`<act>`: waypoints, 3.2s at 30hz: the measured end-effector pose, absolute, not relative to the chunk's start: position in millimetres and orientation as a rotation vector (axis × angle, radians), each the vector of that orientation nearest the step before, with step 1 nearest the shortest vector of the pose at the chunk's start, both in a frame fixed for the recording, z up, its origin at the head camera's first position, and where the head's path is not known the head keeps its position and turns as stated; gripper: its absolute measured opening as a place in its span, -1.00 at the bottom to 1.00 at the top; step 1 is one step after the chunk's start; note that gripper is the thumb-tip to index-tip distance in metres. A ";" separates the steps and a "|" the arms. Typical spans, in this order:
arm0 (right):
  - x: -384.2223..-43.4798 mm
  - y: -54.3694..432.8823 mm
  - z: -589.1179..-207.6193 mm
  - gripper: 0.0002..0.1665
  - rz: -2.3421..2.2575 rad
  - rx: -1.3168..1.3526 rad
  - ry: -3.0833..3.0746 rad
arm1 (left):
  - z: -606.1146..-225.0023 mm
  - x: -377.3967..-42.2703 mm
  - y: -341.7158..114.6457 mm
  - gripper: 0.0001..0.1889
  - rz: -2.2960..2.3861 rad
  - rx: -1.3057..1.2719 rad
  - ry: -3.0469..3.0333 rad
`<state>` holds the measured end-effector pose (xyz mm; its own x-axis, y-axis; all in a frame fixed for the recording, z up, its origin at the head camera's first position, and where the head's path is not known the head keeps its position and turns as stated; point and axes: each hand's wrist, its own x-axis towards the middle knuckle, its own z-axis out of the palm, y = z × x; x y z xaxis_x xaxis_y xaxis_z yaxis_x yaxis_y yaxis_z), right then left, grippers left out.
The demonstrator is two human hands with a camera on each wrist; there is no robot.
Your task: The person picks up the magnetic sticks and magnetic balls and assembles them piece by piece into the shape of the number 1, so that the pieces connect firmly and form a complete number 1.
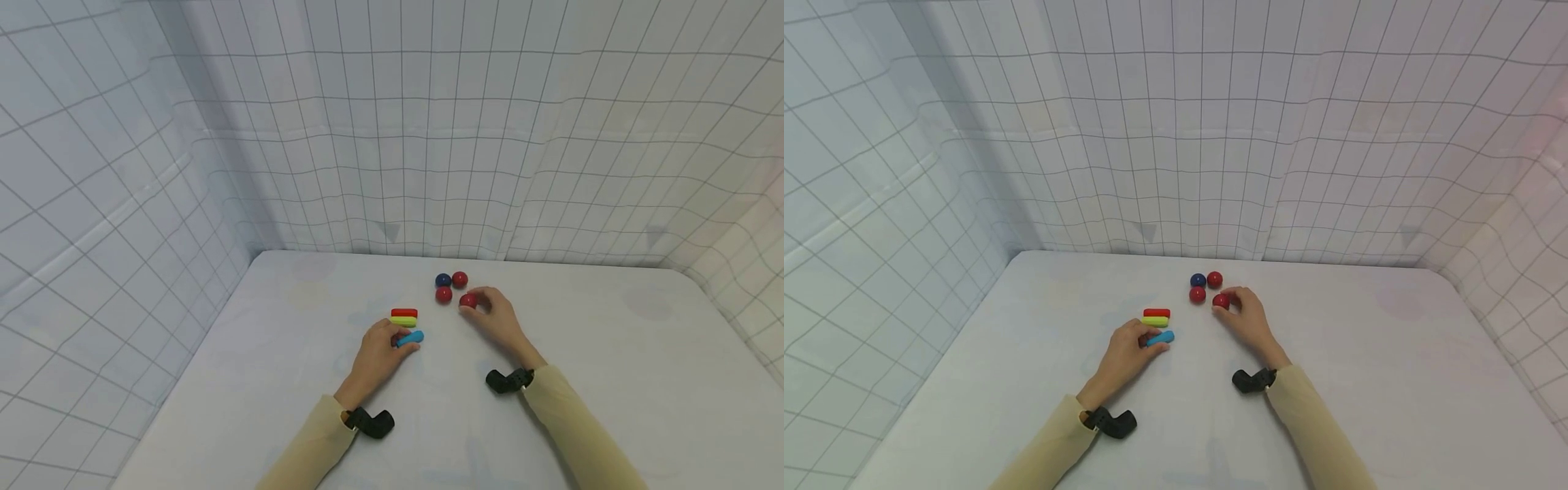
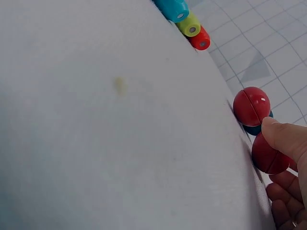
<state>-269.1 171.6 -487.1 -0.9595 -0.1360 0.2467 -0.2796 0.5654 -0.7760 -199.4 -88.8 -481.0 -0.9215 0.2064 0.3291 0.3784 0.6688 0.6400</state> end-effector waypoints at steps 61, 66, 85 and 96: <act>-261.2 174.2 -494.5 -0.56 1.341 0.411 -2.569 | -486.6 -212.5 -33.4 -0.75 -1.084 -0.484 -2.640; -262.2 174.5 -495.8 -0.55 1.360 0.388 -2.582 | -486.9 -213.7 -29.4 -0.74 -1.090 -0.468 -2.642; -261.0 175.5 -495.4 -0.62 1.387 0.400 -2.566 | -485.8 -216.1 -19.0 -0.73 -1.049 -0.394 -2.674; -260.4 173.5 -495.5 -0.59 1.380 0.415 -2.557 | -487.3 -219.3 -13.0 -0.71 -1.003 -0.385 -2.679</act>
<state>-260.4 173.5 -495.5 -0.9392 -0.1471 0.3101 -0.3400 0.5233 -0.7814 -219.3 -13.0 -487.3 -0.9327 0.1560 0.3253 0.3313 0.7273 0.6010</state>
